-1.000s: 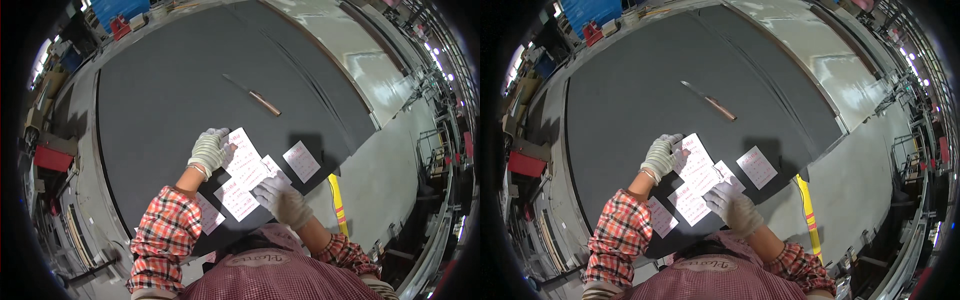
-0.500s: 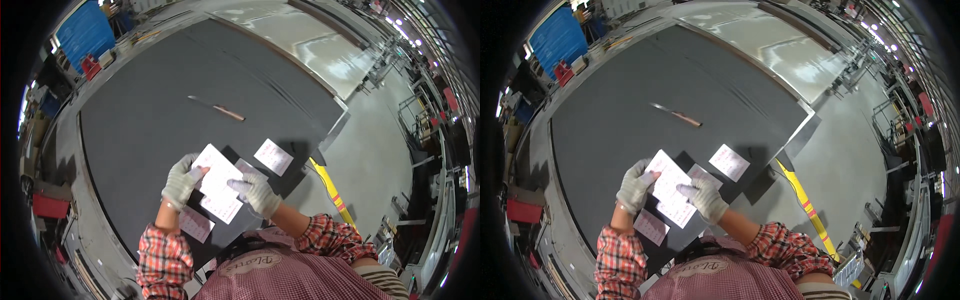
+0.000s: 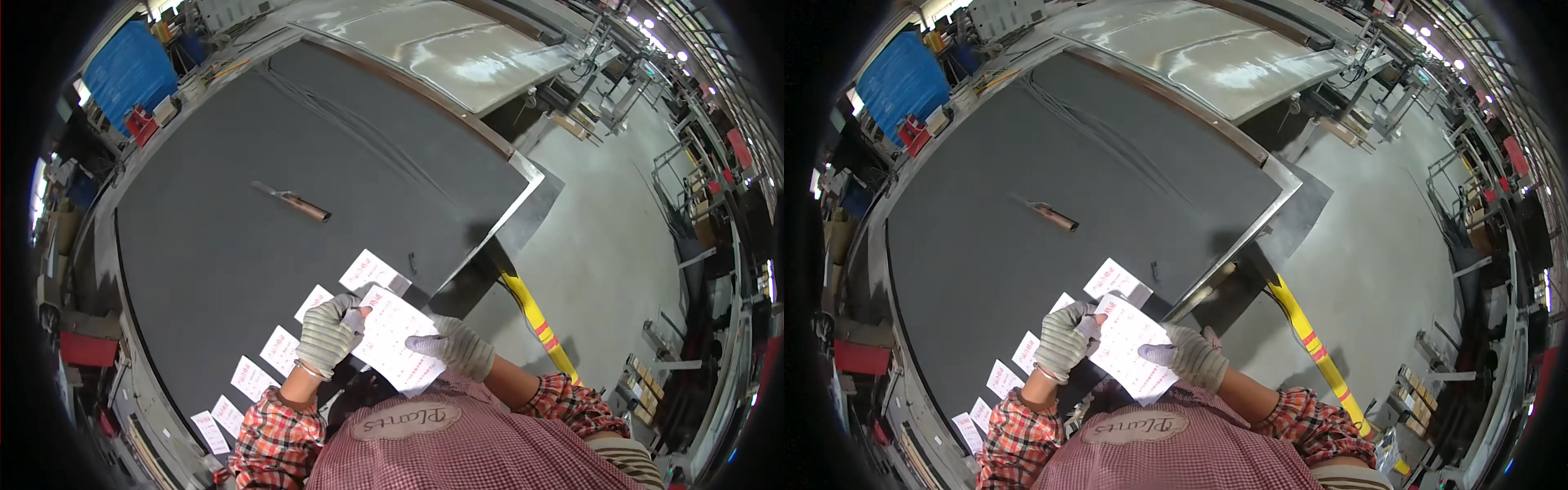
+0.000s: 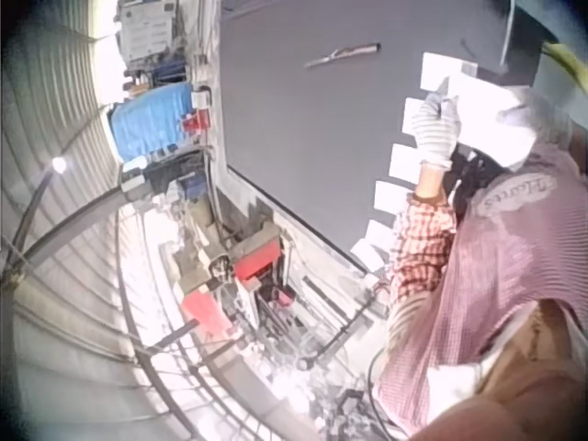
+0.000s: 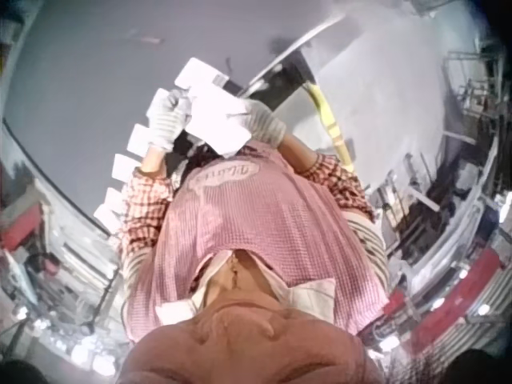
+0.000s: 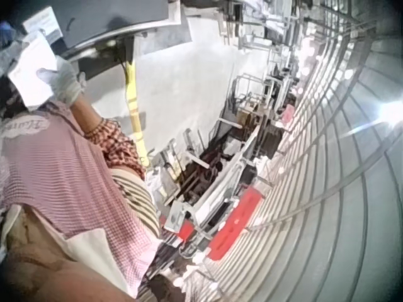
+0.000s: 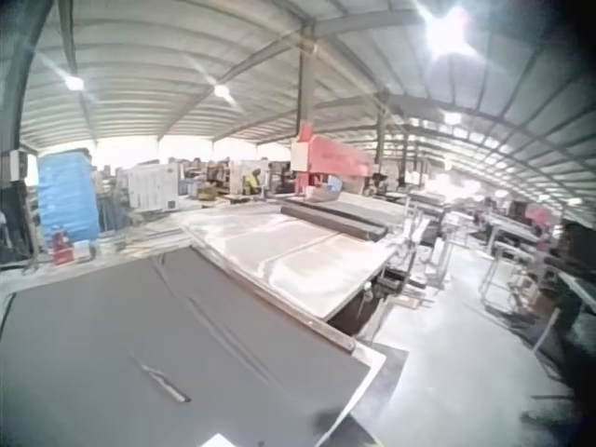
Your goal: Measuring, labeling, and cutting industrial fabric/foam sheets and operating a cutting machine in a factory.
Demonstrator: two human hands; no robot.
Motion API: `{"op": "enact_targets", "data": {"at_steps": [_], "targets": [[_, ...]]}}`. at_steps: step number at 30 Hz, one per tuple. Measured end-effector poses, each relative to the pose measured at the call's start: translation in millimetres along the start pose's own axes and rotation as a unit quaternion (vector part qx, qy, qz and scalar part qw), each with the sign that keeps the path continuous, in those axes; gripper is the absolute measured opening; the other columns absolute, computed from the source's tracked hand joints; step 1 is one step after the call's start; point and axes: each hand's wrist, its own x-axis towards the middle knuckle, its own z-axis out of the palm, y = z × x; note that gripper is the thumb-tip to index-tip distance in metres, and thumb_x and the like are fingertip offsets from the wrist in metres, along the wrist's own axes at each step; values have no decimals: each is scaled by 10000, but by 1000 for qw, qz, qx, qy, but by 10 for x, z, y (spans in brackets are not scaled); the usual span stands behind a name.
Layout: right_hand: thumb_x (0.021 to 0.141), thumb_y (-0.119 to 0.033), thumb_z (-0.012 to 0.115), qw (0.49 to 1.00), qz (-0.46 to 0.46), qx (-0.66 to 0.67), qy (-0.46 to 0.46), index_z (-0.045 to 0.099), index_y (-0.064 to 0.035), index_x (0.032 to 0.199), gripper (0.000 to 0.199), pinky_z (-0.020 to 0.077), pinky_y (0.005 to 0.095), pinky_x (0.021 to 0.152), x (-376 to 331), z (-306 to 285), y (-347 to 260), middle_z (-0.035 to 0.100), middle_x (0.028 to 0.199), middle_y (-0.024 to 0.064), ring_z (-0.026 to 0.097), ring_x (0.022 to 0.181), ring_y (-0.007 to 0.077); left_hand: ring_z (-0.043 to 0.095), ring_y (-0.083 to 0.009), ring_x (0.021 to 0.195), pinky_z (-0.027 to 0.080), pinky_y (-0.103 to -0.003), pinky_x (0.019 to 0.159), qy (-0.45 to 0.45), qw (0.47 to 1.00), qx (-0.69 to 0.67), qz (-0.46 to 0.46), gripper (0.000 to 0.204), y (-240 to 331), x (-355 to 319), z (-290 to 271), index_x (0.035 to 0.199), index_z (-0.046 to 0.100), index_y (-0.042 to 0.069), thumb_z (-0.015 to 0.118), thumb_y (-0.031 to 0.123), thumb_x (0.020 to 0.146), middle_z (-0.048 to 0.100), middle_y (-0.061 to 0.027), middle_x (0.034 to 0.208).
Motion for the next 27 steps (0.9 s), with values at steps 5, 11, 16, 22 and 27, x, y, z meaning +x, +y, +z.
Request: {"op": "enact_targets", "data": {"at_steps": [5, 11, 16, 22, 27], "targets": [[825, -128, 648, 999, -44, -21, -12, 534, 33, 1168, 396, 463, 255, 804, -73, -646, -259, 632, 1014, 77, 579, 903, 118, 511, -180, 470, 422, -310, 487, 39, 997, 56, -19, 228, 368, 300, 464, 805, 637, -6, 564, 205, 851, 533, -131, 534], [816, -137, 628, 987, -52, -52, 140, 589, 0, 1018, 247, 495, 271, 693, -217, -1775, -731, 638, 887, 57, 596, 789, 125, 561, -64, 637, 448, -222, 568, 109, 979, -135, -109, 138, 413, 1178, 569, 887, 660, 1, 606, 117, 834, 628, -29, 709], [805, -147, 666, 983, -96, 1, 157, 586, -23, 1017, 258, 505, 267, 692, -251, -2484, -912, 636, 892, 41, 605, 776, 119, 577, -84, 708, 478, -239, 657, 76, 992, 4, -102, 192, 294, 1471, 658, 978, 657, 16, 645, 49, 789, 655, -16, 825], [809, -158, 637, 993, -38, 17, 109, 567, 7, 1078, 323, 496, 268, 735, -273, -2538, -847, 630, 942, 58, 602, 814, 125, 601, -308, 914, 473, -361, 798, 136, 966, 216, -28, 242, 192, 1517, 753, 1021, 648, 112, 568, 79, 794, 642, -129, 977], [830, -172, 629, 998, -15, -35, 52, 572, 26, 1061, 309, 489, 263, 741, -245, -2470, -829, 637, 941, 73, 601, 846, 132, 607, -316, 873, 483, -350, 789, 132, 914, 382, -42, 238, 444, 1456, 818, 1005, 656, 106, 570, 66, 787, 642, -137, 946]]}}
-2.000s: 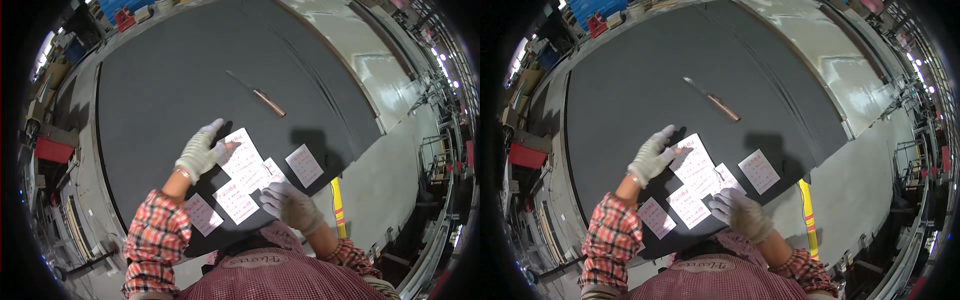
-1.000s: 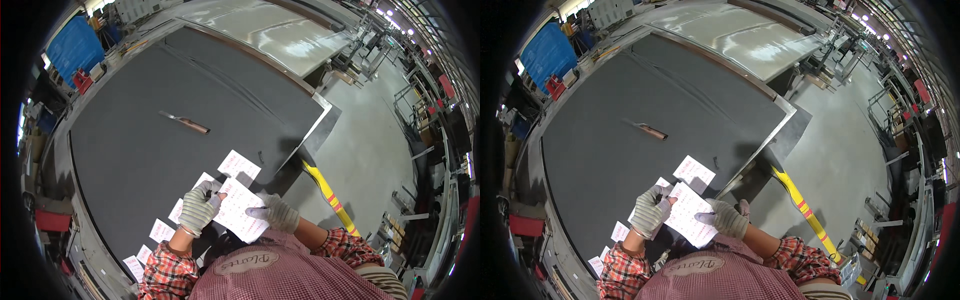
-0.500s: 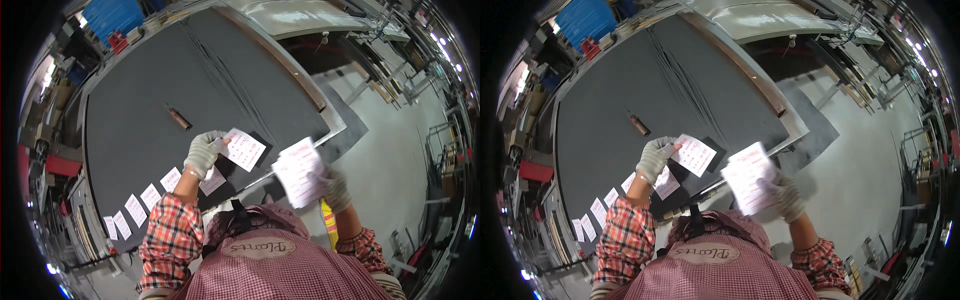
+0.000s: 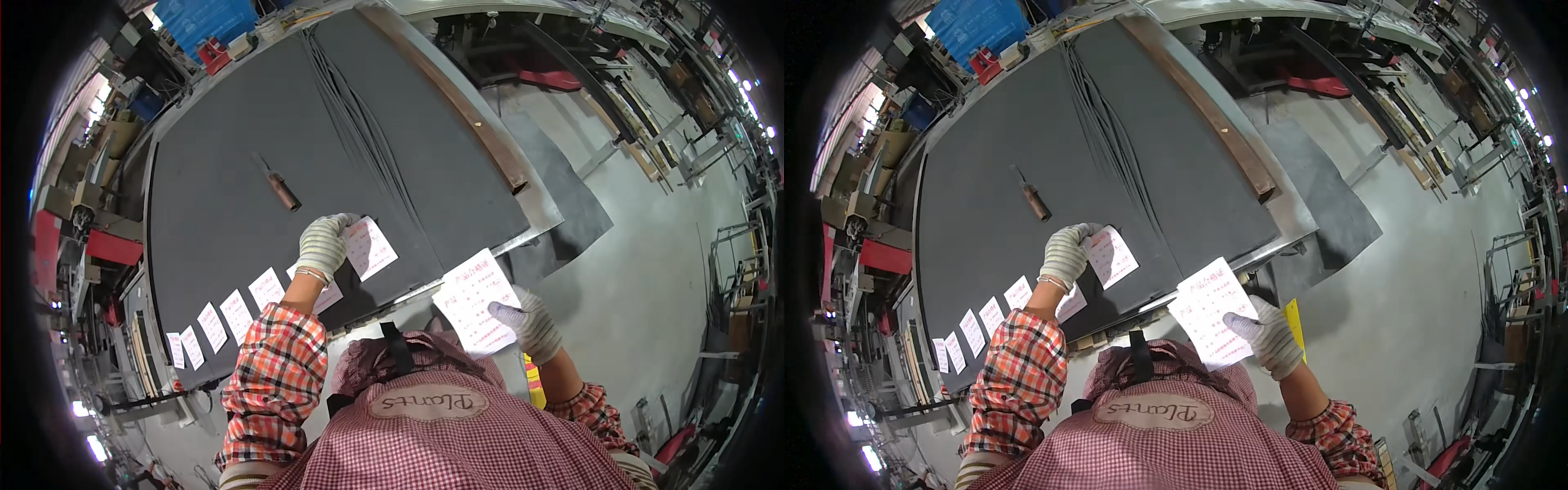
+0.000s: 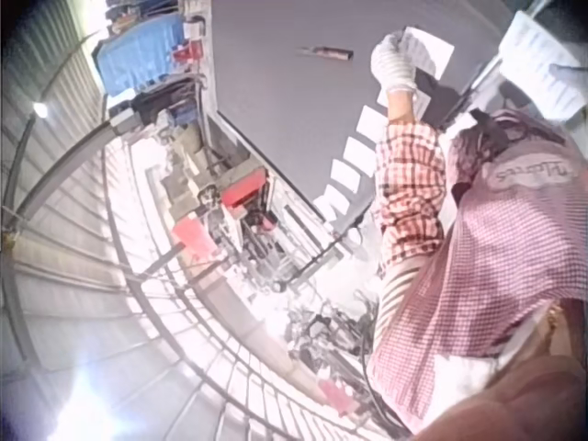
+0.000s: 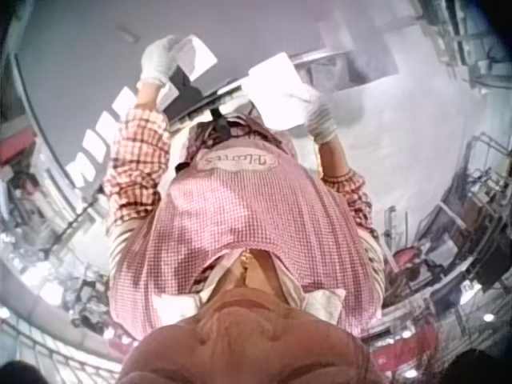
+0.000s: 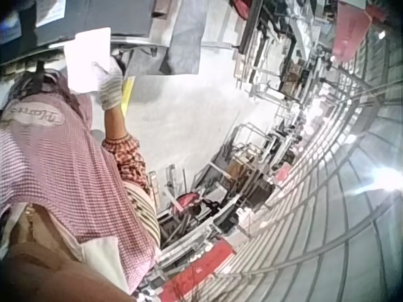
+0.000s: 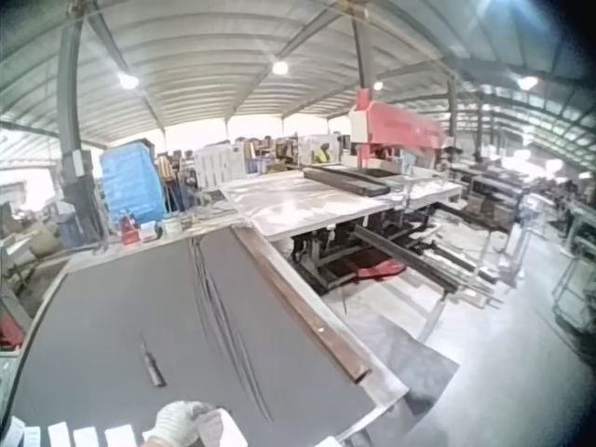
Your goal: Measuring, labeling, and cutting industrial fabric/foam sheets and operating a cutting machine in a factory.
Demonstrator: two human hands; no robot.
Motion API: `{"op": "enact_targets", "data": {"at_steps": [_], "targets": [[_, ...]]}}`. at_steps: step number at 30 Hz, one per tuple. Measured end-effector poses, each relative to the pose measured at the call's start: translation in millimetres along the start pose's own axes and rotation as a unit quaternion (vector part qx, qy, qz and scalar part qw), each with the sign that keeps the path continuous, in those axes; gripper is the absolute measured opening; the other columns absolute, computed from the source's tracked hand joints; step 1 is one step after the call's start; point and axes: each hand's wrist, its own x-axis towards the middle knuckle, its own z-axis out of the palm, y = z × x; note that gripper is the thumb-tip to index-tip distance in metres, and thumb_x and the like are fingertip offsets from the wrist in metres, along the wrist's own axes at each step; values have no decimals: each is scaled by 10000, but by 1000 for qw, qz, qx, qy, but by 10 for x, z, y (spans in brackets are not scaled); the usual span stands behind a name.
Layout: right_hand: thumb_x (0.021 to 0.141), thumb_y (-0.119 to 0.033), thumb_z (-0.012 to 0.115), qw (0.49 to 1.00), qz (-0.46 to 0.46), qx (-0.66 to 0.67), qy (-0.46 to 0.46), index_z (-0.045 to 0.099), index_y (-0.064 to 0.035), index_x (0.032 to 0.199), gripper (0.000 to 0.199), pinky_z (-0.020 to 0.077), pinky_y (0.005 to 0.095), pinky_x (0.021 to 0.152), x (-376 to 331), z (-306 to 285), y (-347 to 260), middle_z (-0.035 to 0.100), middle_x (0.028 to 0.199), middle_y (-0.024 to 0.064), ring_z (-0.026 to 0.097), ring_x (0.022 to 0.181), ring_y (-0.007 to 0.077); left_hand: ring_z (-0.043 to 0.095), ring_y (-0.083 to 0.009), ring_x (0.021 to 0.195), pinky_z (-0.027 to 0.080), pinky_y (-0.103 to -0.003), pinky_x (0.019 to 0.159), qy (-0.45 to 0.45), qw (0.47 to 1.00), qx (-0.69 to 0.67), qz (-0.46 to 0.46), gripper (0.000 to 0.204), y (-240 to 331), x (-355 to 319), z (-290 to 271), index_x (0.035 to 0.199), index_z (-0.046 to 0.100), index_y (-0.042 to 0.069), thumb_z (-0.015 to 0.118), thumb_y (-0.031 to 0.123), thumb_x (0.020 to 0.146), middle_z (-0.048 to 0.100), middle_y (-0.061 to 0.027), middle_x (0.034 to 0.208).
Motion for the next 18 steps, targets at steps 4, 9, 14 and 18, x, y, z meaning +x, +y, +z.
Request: {"op": "enact_targets", "data": {"at_steps": [4, 9, 14, 18], "targets": [[839, -137, 630, 999, 4, -6, -31, 556, 20, 1090, 306, 491, 269, 781, 48, -37, 22, 627, 999, 83, 595, 891, 133, 597, -319, 850, 473, -372, 777, 7, 1000, 26, -5, 204, -19, -7, -3, 968, 668, 116, 593, 90, 780, 641, -136, 903], [833, -140, 644, 998, 19, 49, -46, 560, 19, 1072, 300, 492, 271, 787, 88, -86, 49, 628, 990, 82, 597, 888, 136, 603, -311, 831, 471, -380, 758, 42, 993, -100, -42, 174, -82, 104, 0, 926, 665, 119, 555, 77, 797, 638, -149, 869], [836, -127, 634, 997, 4, 68, -21, 557, 26, 1069, 290, 493, 272, 784, 117, -171, 93, 629, 977, 80, 602, 877, 139, 605, -326, 814, 471, -384, 728, 78, 992, -66, -69, 136, -282, 346, -339, 891, 652, 104, 555, 120, 798, 633, -157, 847], [849, -115, 604, 999, -13, 45, -9, 561, 28, 1060, 258, 494, 269, 775, 106, -216, 125, 632, 962, 82, 603, 859, 138, 616, -304, 799, 472, -355, 742, 106, 983, -57, -137, 185, -906, 420, -568, 944, 662, 106, 556, 160, 802, 641, -158, 843]]}}
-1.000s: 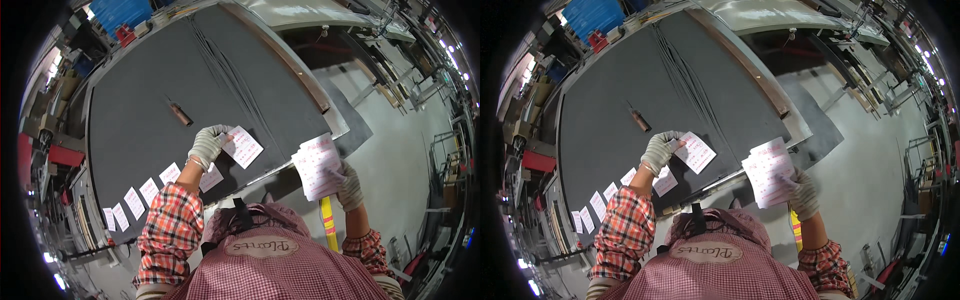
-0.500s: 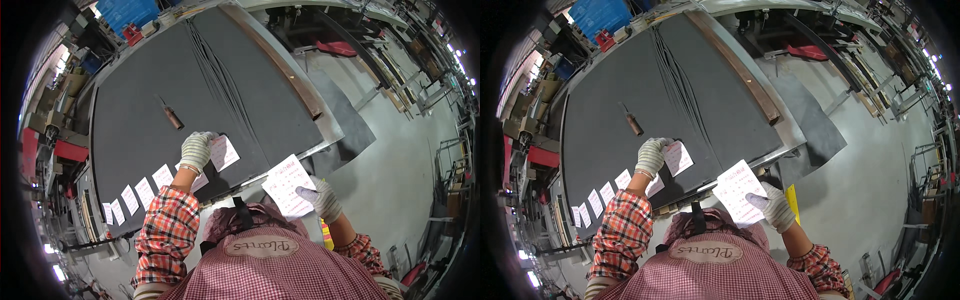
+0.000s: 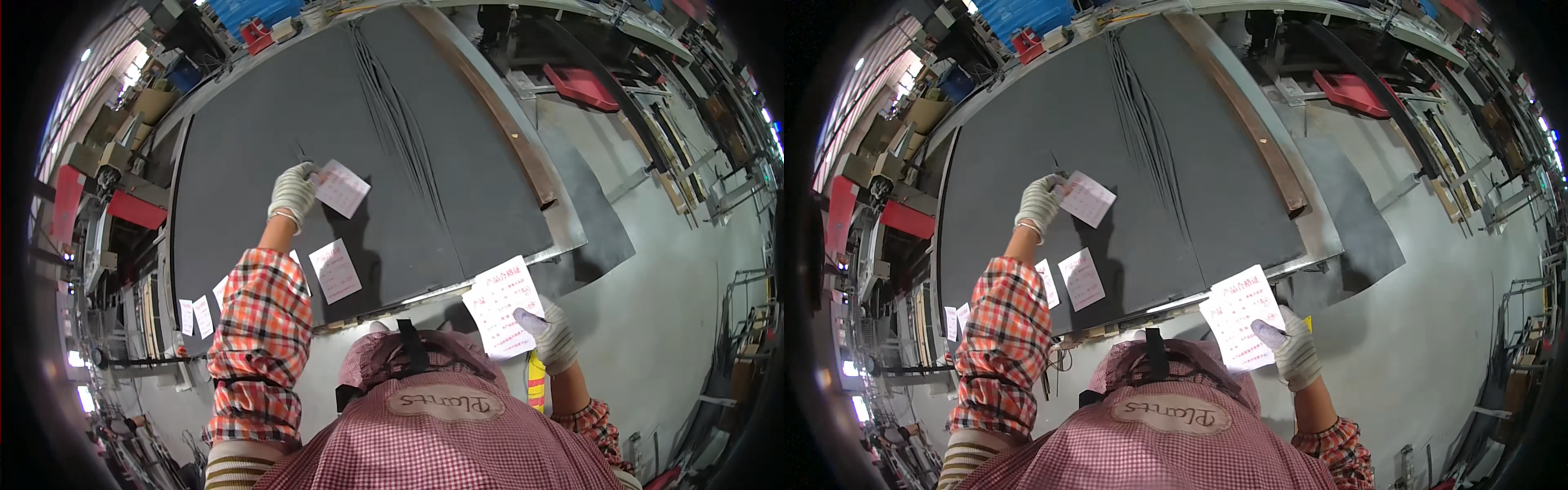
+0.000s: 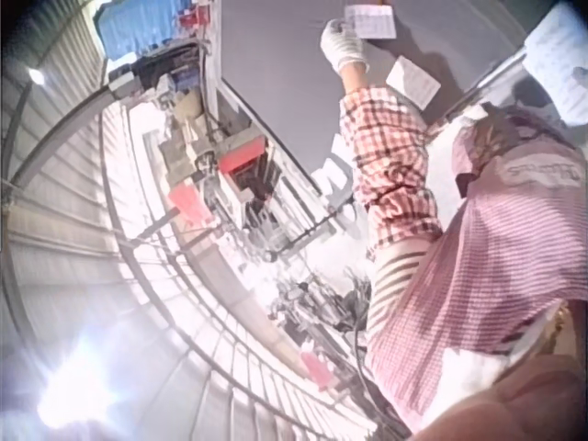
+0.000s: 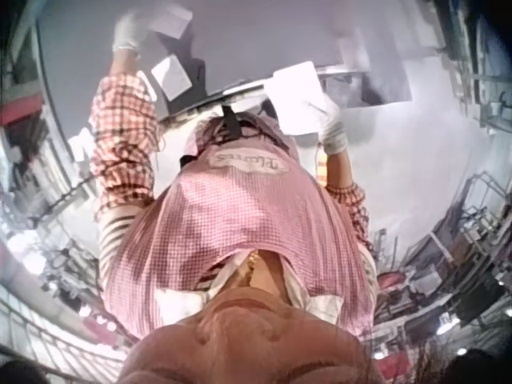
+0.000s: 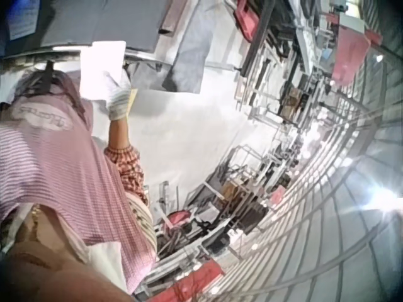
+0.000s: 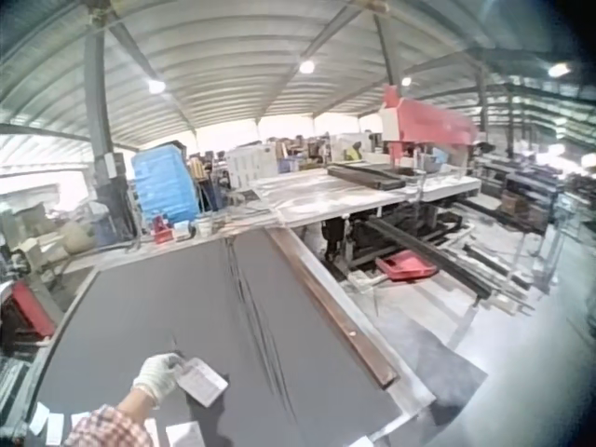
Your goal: Measuring, labeling, and cutting industrial fabric/foam sheets and operating a cutting machine in a factory.
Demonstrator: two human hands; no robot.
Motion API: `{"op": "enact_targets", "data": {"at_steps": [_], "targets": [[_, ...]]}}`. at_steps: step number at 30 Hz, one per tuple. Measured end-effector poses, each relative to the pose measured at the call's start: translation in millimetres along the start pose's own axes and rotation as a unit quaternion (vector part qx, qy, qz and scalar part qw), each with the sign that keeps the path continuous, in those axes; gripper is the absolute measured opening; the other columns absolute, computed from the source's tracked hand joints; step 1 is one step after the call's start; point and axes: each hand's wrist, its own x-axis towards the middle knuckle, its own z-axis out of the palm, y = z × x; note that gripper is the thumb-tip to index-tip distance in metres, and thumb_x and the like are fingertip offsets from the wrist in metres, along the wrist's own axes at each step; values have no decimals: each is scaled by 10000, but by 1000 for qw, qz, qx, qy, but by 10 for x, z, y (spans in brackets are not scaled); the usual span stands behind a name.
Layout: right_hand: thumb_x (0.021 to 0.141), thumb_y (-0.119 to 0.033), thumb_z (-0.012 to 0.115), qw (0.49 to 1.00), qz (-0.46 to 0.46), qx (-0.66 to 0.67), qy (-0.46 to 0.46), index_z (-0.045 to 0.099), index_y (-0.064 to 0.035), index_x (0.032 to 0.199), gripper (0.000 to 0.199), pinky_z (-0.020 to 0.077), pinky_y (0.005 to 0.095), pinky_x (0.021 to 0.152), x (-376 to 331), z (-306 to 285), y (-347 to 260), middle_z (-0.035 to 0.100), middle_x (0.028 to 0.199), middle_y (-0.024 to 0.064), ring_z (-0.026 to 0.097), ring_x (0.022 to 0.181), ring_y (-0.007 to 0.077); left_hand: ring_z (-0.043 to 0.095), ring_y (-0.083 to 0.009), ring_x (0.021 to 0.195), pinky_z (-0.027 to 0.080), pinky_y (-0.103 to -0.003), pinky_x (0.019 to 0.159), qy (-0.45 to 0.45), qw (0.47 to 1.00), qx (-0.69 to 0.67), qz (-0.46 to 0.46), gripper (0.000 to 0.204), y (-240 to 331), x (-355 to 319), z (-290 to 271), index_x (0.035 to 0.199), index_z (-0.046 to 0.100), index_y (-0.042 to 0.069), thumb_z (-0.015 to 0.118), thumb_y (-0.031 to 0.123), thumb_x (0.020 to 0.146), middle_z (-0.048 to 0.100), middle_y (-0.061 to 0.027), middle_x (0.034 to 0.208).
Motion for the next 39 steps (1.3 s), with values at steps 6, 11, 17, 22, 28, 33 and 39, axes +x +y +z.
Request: {"op": "enact_targets", "data": {"at_steps": [6, 11, 17, 22, 28, 33, 39], "targets": [[850, -143, 603, 998, 31, -45, 3, 561, 33, 1058, 276, 489, 259, 757, -32, -47, 59, 635, 938, 82, 597, 841, 127, 554, -89, 724, 442, -227, 665, -55, 947, -288, -131, 145, -350, -87, -73, 875, 644, 9, 692, 83, 759, 637, -18, 810], [856, -119, 578, 998, 25, -64, 14, 564, 29, 1057, 250, 490, 261, 757, 34, -22, 35, 635, 948, 78, 600, 845, 129, 569, -105, 712, 462, -274, 659, -240, 943, -224, -49, 218, 181, -410, -27, 903, 651, 25, 711, 179, 761, 635, -27, 762], [868, -104, 553, 998, -4, -67, -15, 555, 26, 1078, 247, 491, 262, 762, 99, 67, -67, 629, 966, 71, 602, 848, 128, 586, -175, 705, 463, -310, 672, -286, 955, -84, -10, 161, 471, -653, 228, 867, 677, 47, 671, 160, 752, 634, -72, 734], [866, -110, 560, 997, -7, -73, -11, 556, 28, 1080, 254, 491, 265, 765, 87, 67, -21, 630, 970, 75, 604, 849, 130, 527, -266, 1010, 420, -352, 888, -82, 983, 99, 133, 153, 542, -729, 359, 858, 677, 129, 658, 135, 707, 624, -93, 872], [834, -153, 637, 999, 31, -25, -18, 581, 15, 1038, 270, 493, 266, 760, 17, 210, -61, 639, 954, 74, 601, 836, 122, 586, -154, 888, 499, -288, 764, -258, 906, -332, 42, 427, 1209, -1336, 459, 1110, 538, 3, 719, 101, 736, 603, -98, 901], [820, -189, 663, 994, 13, -108, -28, 588, 16, 1027, 301, 480, 252, 749, 63, 181, 64, 641, 946, 58, 589, 819, 106, 591, -93, 646, 487, -226, 580, -324, 887, -327, -30, 315, 1547, -1743, 650, 1040, 596, -12, 693, 135, 779, 626, -49, 757], [815, -200, 669, 993, 28, -98, -58, 593, -5, 994, 275, 456, 260, 764, 35, 240, -38, 629, 897, 47, 566, 829, 106, 578, -79, 599, 470, -220, 543, -333, 884, -325, -34, 160, 1422, -1719, 706, 830, 650, -26, 615, 129, 838, 623, -45, 651]]}}
